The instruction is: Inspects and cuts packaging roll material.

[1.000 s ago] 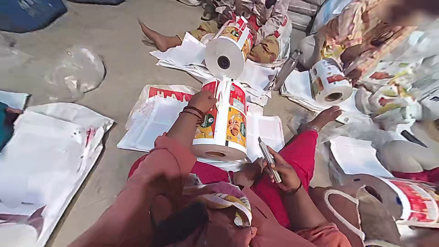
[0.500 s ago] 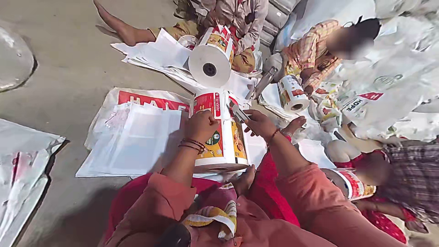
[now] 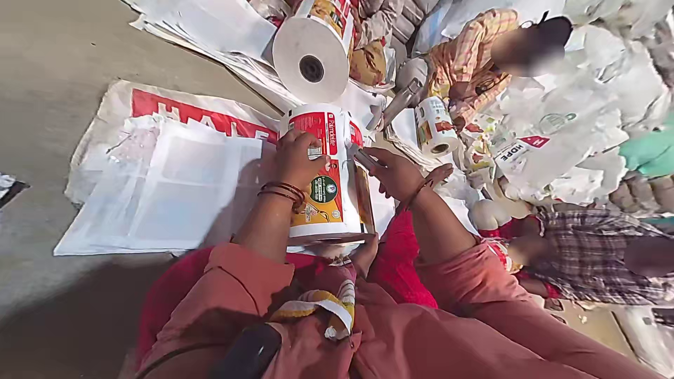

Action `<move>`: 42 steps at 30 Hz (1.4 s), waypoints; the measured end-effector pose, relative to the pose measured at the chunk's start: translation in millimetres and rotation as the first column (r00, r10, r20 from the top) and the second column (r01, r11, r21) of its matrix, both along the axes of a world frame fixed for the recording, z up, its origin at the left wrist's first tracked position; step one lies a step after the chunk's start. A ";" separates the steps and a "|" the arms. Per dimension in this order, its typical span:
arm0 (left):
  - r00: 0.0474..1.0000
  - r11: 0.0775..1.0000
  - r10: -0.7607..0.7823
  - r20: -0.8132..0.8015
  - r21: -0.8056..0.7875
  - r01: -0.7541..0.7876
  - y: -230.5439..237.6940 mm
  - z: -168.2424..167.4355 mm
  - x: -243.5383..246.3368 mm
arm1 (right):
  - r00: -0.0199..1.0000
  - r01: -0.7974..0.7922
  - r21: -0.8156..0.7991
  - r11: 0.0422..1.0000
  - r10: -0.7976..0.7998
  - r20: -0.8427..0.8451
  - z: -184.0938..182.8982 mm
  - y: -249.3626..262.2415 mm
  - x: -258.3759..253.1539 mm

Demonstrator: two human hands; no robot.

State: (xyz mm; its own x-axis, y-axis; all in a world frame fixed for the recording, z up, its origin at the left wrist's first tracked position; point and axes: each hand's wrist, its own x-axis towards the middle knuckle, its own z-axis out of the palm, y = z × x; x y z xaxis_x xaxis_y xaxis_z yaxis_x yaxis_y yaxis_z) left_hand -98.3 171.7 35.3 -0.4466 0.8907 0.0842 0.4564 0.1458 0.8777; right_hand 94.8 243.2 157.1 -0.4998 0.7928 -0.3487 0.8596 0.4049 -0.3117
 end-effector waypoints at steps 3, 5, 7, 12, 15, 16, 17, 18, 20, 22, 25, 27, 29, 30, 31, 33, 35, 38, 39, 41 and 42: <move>0.998 0.999 -0.041 -0.045 0.004 0.041 -4.0 0.2 -2.2 | 0.997 0.017 -0.001 1.000 -0.017 0.076 0.8 -7.0 -9.8; 0.992 0.996 -0.090 -0.092 -0.012 0.089 -6.8 0.9 -7.9 | 0.995 0.030 -0.014 0.999 -0.028 0.094 2.3 -13.9 -16.3; 0.977 0.990 -0.143 -0.156 -0.007 0.144 -7.8 -2.0 -12.5 | 0.995 0.010 -0.002 1.000 -0.010 0.094 1.5 -19.1 -19.7; 0.959 0.976 -0.215 -0.183 -0.081 0.203 -16.8 -4.0 -15.5 | 0.978 -0.052 0.086 0.995 0.033 0.207 -0.7 -33.8 -31.1; 0.955 0.972 -0.232 -0.183 -0.082 0.220 -19.1 -2.3 -16.9 | 0.940 -0.150 0.173 0.973 0.087 0.330 6.2 -41.0 -42.4; 0.953 0.971 -0.235 -0.190 -0.081 0.224 -20.8 -3.5 -16.3 | 0.931 -0.164 0.177 0.971 0.093 0.353 7.3 -41.7 -45.1; 0.951 0.969 -0.244 -0.188 -0.093 0.230 -22.6 -3.8 -14.4 | 0.922 -0.169 0.169 0.971 0.095 0.374 8.0 -41.5 -45.9; 0.951 0.967 -0.246 -0.186 -0.111 0.229 -22.5 -2.4 -14.5 | 0.919 -0.171 0.154 0.973 0.101 0.382 11.0 -39.7 -47.6; 0.952 0.963 -0.250 -0.179 -0.146 0.226 -22.1 -1.7 -14.4 | 0.920 -0.173 0.111 0.979 0.121 0.373 15.5 -36.0 -47.3; 0.950 0.963 -0.248 -0.189 -0.151 0.222 -21.2 -3.0 -15.2 | 0.916 -0.185 0.098 0.978 0.135 0.377 17.9 -34.6 -46.6; 0.950 0.963 -0.247 -0.190 -0.155 0.220 -23.3 -1.2 -13.8 | 0.909 -0.184 0.093 0.978 0.133 0.394 19.6 -43.0 -45.3; 0.951 0.963 -0.246 -0.189 -0.162 0.217 -23.5 0.4 -12.7 | 0.914 -0.185 0.085 0.979 0.140 0.381 18.6 -46.2 -41.7; 0.951 0.961 -0.243 -0.192 -0.178 0.209 -23.1 2.0 -13.6 | 0.921 -0.172 0.071 0.983 0.135 0.366 19.1 -49.3 -40.1; 0.951 0.961 -0.241 -0.195 -0.182 0.206 -23.7 2.7 -13.0 | 0.920 -0.166 0.066 0.984 0.130 0.369 19.7 -52.0 -39.0; 0.951 0.962 -0.240 -0.197 -0.182 0.205 -24.6 3.4 -12.0 | 0.918 -0.167 0.067 0.984 0.130 0.376 20.4 -55.0 -37.4; 0.949 0.961 -0.244 -0.202 -0.180 0.209 -25.6 4.2 -10.8 | 0.915 -0.161 0.065 0.985 0.124 0.384 21.5 -61.1 -34.7; 0.945 0.961 -0.249 -0.211 -0.171 0.215 -25.6 4.9 -10.6 | 0.904 -0.168 0.065 0.984 0.127 0.408 23.4 -68.0 -32.1; 0.946 0.965 -0.240 -0.217 -0.160 0.208 -27.5 3.3 -10.5 | 0.883 -0.206 0.060 0.977 0.159 0.441 24.1 -79.7 -25.5; 0.947 0.966 -0.237 -0.216 -0.162 0.204 -27.6 3.4 -10.2 | 0.879 -0.214 0.057 0.975 0.167 0.447 24.3 -83.4 -22.5; 0.947 0.966 -0.231 -0.222 -0.165 0.197 -25.8 2.5 -9.6 | 0.870 -0.226 0.040 0.973 0.184 0.457 26.5 -93.2 -15.8; 0.946 0.966 -0.232 -0.226 -0.169 0.196 -24.9 3.1 -9.7 | 0.863 -0.243 0.034 0.969 0.200 0.464 28.3 -99.9 -12.6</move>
State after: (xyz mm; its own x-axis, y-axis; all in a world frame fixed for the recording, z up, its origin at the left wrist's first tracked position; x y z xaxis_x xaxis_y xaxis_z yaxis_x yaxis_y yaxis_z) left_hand -108.0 146.8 38.4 -0.2260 0.9736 0.0315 0.6862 0.1362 0.7145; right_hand 82.3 143.3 185.3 -0.4700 0.7179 -0.5135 0.7813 0.6091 0.1364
